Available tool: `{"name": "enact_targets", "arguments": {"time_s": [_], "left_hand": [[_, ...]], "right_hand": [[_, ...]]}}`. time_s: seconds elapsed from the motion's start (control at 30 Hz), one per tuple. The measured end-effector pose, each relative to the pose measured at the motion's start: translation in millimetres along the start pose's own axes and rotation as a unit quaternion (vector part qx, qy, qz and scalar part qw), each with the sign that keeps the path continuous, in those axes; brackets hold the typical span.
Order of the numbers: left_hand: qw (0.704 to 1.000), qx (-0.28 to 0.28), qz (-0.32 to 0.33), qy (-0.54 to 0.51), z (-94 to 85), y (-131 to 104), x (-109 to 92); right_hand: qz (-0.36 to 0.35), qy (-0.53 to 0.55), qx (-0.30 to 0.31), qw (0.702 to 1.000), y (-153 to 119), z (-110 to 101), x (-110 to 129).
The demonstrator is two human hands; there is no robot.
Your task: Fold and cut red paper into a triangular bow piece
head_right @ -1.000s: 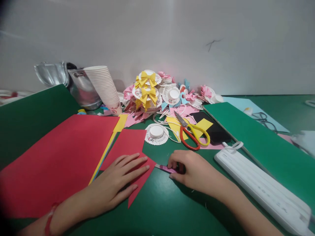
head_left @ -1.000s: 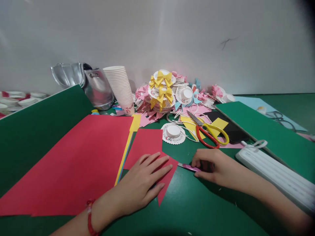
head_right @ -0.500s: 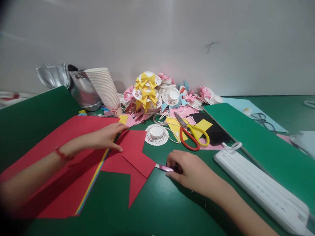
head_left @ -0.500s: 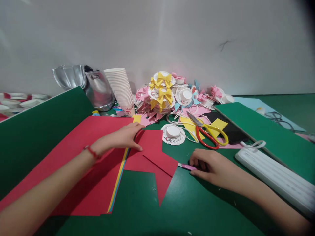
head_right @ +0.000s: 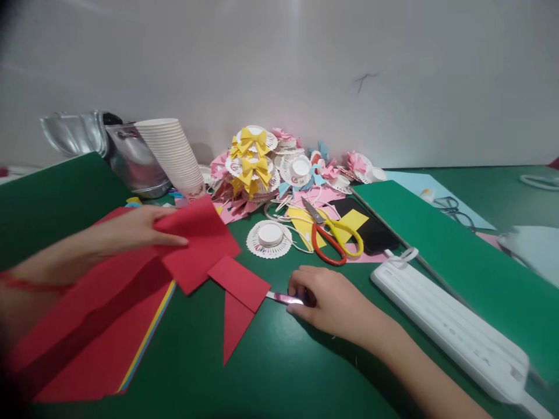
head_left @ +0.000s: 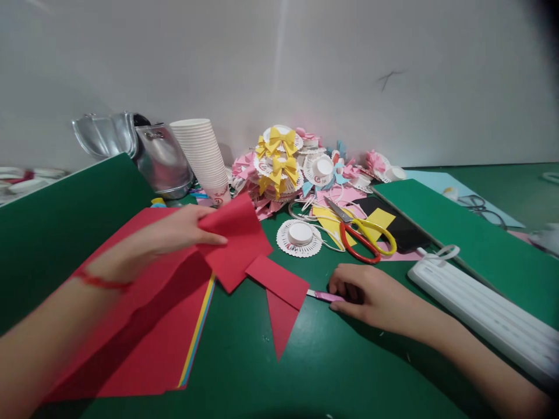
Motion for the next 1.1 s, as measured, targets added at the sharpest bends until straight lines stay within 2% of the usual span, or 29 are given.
{"name": "enact_targets", "arguments": {"time_s": [0.07,0.13,0.2,0.27,0.33,0.37,0.4,0.47,0.53,0.6,0.67,0.73,0.87,0.97,1.1], "left_hand": [[0.996,-0.020,-0.074,-0.053,-19.0,-30,23],[0.988,-0.042,-0.146,-0.044,-35.1,-58,55],[0.982,-0.061,-0.179,0.022,-45.7,-79,84],[0.968,-0.107,-0.151,0.168,-53.4,-89,89],[0.914,-0.134,-0.158,0.350,-48.9,-92,70],[0.887,-0.140,-0.138,0.419,-39.0,-89,50],[0.879,-0.139,-0.088,0.447,-22.4,-83,25],[0.919,-0.075,0.101,0.374,33.0,-69,-32],[0.934,-0.026,0.220,0.280,86.4,-64,-77],[0.933,0.000,0.238,0.270,127.7,-63,-96],[0.933,0.003,0.228,0.279,152.0,-66,-98],[0.930,-0.002,0.246,0.273,160.4,-72,-93],[0.938,-0.014,0.249,0.242,147.4,-77,-82],[0.941,0.011,0.250,0.229,144.0,-70,-89],[0.957,0.031,0.213,0.193,152.5,-58,-100]], "right_hand": [[0.001,0.006,0.001,1.000,0,1,-1],[0.001,0.012,0.003,1.000,1,2,-2],[0.002,0.016,0.006,1.000,1,2,-4],[0.005,0.017,0.008,1.000,2,3,-5],[0.008,0.016,0.010,1.000,2,4,-5],[0.008,0.015,0.011,1.000,2,4,-5],[0.006,0.015,0.010,1.000,2,4,-4],[0.000,0.019,0.005,1.000,1,3,-2],[-0.014,0.026,-0.009,1.000,0,1,2],[-0.033,0.026,-0.020,0.999,-1,0,6],[-0.048,0.016,-0.026,0.998,-2,-1,9],[-0.052,0.006,-0.029,0.998,-2,-1,11],[-0.050,-0.004,-0.034,0.998,-2,0,10],[-0.051,-0.010,-0.040,0.998,-2,1,9],[-0.046,-0.029,-0.051,0.997,-2,0,8]]}}
Point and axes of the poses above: each hand's wrist, its own y-axis towards the middle knuckle, its own z-axis out of the palm, x = y × z, the point moved 7 cm from there along y, towards the middle knuckle, and after that the axes turned 11 degrees about z, right-handed, at the moved point
